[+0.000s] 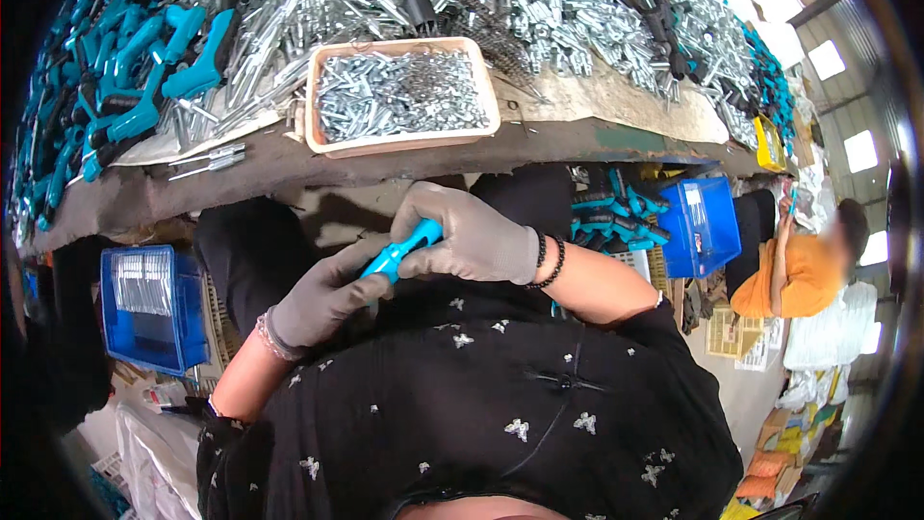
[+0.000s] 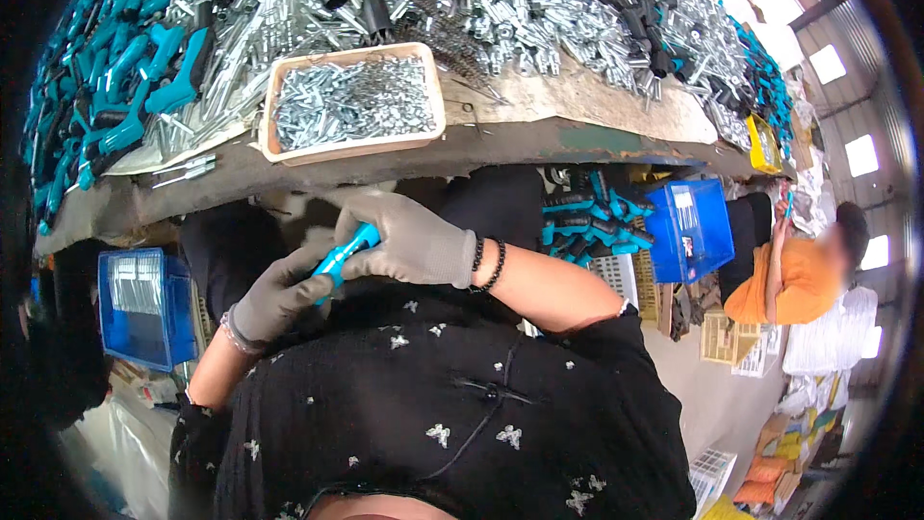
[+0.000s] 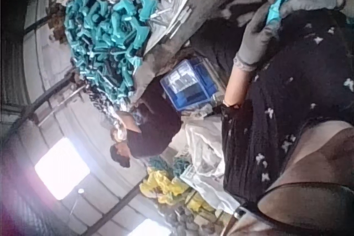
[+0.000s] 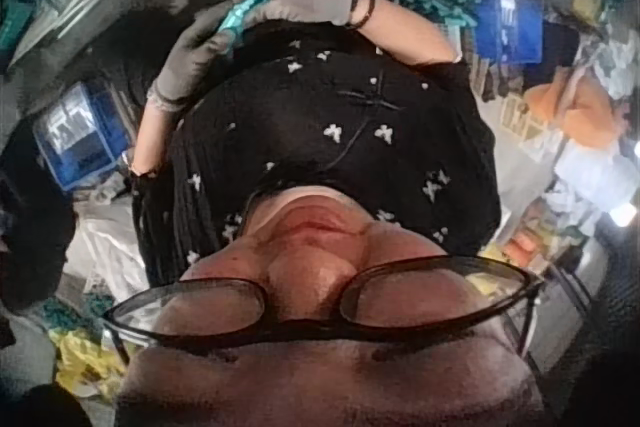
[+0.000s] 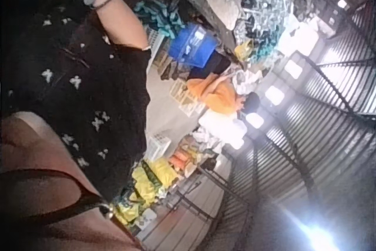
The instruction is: Assembling hardware components by inserting metal rods and screws into blue plastic handles.
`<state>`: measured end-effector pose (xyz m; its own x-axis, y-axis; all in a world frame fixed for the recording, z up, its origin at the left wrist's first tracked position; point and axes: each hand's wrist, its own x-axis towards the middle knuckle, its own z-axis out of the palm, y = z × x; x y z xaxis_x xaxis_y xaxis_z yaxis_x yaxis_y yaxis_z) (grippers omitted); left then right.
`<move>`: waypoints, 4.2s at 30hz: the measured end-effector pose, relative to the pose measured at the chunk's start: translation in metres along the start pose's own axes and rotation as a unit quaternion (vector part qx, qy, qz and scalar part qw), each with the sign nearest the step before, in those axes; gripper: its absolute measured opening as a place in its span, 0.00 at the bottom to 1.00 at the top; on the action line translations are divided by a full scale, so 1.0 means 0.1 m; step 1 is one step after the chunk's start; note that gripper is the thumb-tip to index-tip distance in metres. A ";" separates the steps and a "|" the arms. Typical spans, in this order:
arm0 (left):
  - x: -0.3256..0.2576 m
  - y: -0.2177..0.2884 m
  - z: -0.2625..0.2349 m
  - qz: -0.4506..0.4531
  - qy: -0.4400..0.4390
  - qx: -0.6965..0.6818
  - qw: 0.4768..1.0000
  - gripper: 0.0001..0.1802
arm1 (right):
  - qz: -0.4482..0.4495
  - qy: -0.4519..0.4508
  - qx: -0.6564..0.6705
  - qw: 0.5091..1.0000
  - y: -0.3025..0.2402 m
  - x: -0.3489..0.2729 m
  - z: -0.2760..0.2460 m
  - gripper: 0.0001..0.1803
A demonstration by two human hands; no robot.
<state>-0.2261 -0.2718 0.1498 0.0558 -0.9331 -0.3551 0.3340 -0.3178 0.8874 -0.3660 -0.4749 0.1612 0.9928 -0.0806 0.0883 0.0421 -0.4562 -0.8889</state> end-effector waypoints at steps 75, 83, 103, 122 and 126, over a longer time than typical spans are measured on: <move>0.03 -0.07 -0.07 0.205 0.152 -0.243 0.936 0.33 | -0.093 0.168 -0.268 0.944 -0.31 0.45 -0.33 0.08; 0.08 -0.29 -0.13 0.144 -0.115 -0.434 0.882 0.30 | -0.086 0.081 0.012 0.993 -0.40 0.36 0.30 0.08; -0.05 -0.22 -0.21 0.168 -0.133 -0.242 0.946 0.39 | 0.092 -0.034 0.167 0.981 -0.40 0.39 0.28 0.15; -0.14 0.16 -0.39 0.363 0.284 -0.210 0.862 0.23 | 0.033 -0.141 -0.018 0.989 -0.22 0.72 0.89 0.26; -0.15 0.08 -0.43 0.346 0.284 -0.270 0.853 0.22 | -0.044 -0.155 -0.245 0.956 -0.45 0.79 0.75 0.25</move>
<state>-0.1834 -0.2531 0.1500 0.8102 -0.5857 -0.0222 0.4120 0.5421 0.7324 -0.2808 -0.3947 0.1745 0.9763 0.2097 -0.0525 0.1451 -0.8157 -0.5599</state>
